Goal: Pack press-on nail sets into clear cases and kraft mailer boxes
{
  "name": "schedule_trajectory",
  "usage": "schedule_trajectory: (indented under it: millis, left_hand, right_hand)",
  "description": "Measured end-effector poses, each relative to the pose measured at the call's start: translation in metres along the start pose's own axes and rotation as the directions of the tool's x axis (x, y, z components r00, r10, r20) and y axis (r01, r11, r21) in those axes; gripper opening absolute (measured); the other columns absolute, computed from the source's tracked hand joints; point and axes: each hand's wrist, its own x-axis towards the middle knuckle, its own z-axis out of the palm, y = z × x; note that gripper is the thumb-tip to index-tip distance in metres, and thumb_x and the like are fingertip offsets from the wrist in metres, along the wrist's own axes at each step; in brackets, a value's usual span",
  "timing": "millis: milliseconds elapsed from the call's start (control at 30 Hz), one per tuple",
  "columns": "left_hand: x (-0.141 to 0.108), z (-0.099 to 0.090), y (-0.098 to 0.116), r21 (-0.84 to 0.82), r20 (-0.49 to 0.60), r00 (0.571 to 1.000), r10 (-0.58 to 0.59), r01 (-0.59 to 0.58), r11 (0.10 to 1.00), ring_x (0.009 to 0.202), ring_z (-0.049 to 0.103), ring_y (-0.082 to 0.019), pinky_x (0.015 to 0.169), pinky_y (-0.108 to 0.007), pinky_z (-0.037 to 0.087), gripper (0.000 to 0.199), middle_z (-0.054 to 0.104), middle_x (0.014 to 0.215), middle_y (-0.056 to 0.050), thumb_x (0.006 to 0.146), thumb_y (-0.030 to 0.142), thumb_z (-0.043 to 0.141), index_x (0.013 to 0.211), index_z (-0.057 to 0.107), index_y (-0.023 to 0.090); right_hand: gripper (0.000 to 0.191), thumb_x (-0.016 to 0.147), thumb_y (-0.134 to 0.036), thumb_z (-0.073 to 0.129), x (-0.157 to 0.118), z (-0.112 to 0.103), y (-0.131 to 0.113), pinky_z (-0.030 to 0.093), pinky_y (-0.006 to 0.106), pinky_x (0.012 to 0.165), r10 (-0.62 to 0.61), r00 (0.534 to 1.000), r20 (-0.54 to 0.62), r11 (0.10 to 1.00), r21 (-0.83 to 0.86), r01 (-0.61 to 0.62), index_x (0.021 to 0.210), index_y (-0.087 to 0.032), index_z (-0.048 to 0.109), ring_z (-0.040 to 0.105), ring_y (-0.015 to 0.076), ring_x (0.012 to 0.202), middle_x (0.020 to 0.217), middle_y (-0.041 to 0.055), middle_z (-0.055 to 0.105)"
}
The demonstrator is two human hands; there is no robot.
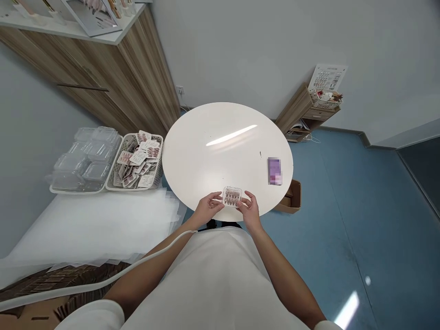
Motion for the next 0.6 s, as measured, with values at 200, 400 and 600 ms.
schedule_trajectory:
  millis: [200,400,600]
  left_hand:
    - [0.011,0.008,-0.002,0.016,-0.102,0.994,-0.028,0.029,0.999,0.080,0.059,-0.015,0.080,-0.033,0.046,0.054,0.057,0.100,-0.007,0.066,0.038,0.064,0.115,0.052,0.019]
    - [0.016,0.006,-0.009,0.047,-0.240,0.970,-0.050,0.063,0.997,0.081,0.058,-0.016,0.081,-0.034,0.046,0.051,0.057,0.100,-0.008,0.069,0.035,0.062,0.116,0.051,0.019]
    - [0.006,-0.007,-0.023,-0.019,-0.504,0.859,-0.089,0.093,0.996,0.079,0.056,-0.014,0.077,-0.032,0.047,0.049,0.052,0.110,-0.009,0.071,0.029,0.058,0.118,0.049,0.020]
  right_hand:
    - [0.062,0.066,-0.038,0.062,0.016,-0.002,-0.007,0.045,0.031,0.072,-0.039,0.994,0.101,0.983,-0.173,0.056,0.123,-0.027,0.039,0.058,0.0122,0.072,0.120,0.0077,0.047]
    - [0.067,0.061,-0.026,0.066,0.040,0.000,-0.009,0.040,0.036,0.084,-0.114,0.949,0.293,0.921,-0.328,0.212,0.123,-0.028,0.041,0.051,0.0190,0.096,0.119,0.0051,0.049]
    - [0.063,0.062,-0.025,0.062,0.070,0.038,0.001,0.041,0.038,0.079,-0.017,0.900,0.436,0.881,-0.419,0.220,0.122,-0.029,0.041,0.050,0.0180,0.084,0.116,0.0048,0.051]
